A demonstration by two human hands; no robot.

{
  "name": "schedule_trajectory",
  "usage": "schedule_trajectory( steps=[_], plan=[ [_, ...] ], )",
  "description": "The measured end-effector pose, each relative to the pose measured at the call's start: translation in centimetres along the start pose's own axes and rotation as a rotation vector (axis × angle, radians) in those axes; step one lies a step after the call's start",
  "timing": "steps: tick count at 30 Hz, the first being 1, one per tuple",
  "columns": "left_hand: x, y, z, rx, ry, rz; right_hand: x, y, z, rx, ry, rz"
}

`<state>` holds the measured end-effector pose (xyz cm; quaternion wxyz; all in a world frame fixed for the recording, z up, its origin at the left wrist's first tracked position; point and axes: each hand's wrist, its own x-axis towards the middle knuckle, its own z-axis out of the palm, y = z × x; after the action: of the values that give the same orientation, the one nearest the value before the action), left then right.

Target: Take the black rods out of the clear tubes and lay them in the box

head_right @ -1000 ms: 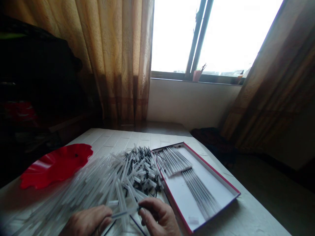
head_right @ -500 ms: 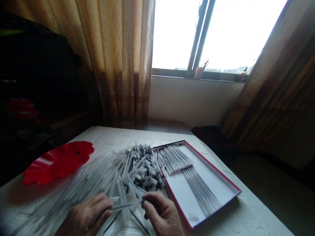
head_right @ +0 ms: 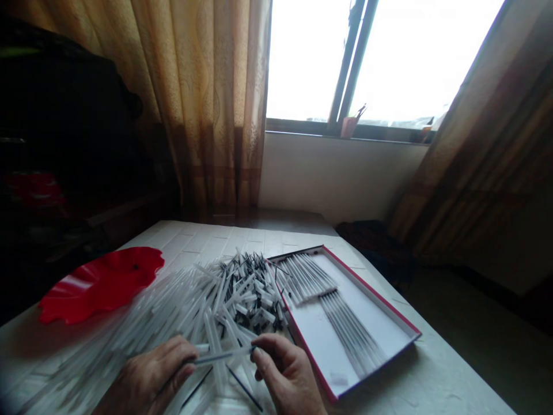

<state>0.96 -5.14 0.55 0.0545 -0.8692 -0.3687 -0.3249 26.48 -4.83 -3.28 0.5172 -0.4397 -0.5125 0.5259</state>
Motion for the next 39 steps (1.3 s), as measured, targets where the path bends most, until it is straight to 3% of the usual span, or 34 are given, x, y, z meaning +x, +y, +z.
schedule_trajectory(
  steps=[10, 16, 23, 31, 35, 39],
  plan=[
    [-0.1, 0.2, 0.1, -0.017, 0.048, 0.017, -0.3, -1.7, 0.6, 0.002, 0.056, 0.022],
    [0.1, -0.1, 0.1, -0.017, 0.020, 0.006, -0.4, -1.6, 0.7, 0.003, 0.070, -0.002],
    [-0.5, 0.0, 0.2, -0.316, -0.089, -0.061, -0.3, -1.6, 0.0, -0.017, -0.041, 0.008],
    [-0.5, -0.2, 0.2, -0.292, -0.134, -0.119, -0.2, -0.8, 0.1, -0.020, -0.012, -0.010],
    [-0.4, -0.6, 0.2, -0.280, -0.113, -0.177, 0.1, -1.1, -0.7, -0.185, 0.020, -0.049],
    [-0.6, -0.9, 0.3, -0.268, -0.129, -0.167, 0.1, -1.8, -1.4, -0.654, -0.081, -0.177]
  ],
)
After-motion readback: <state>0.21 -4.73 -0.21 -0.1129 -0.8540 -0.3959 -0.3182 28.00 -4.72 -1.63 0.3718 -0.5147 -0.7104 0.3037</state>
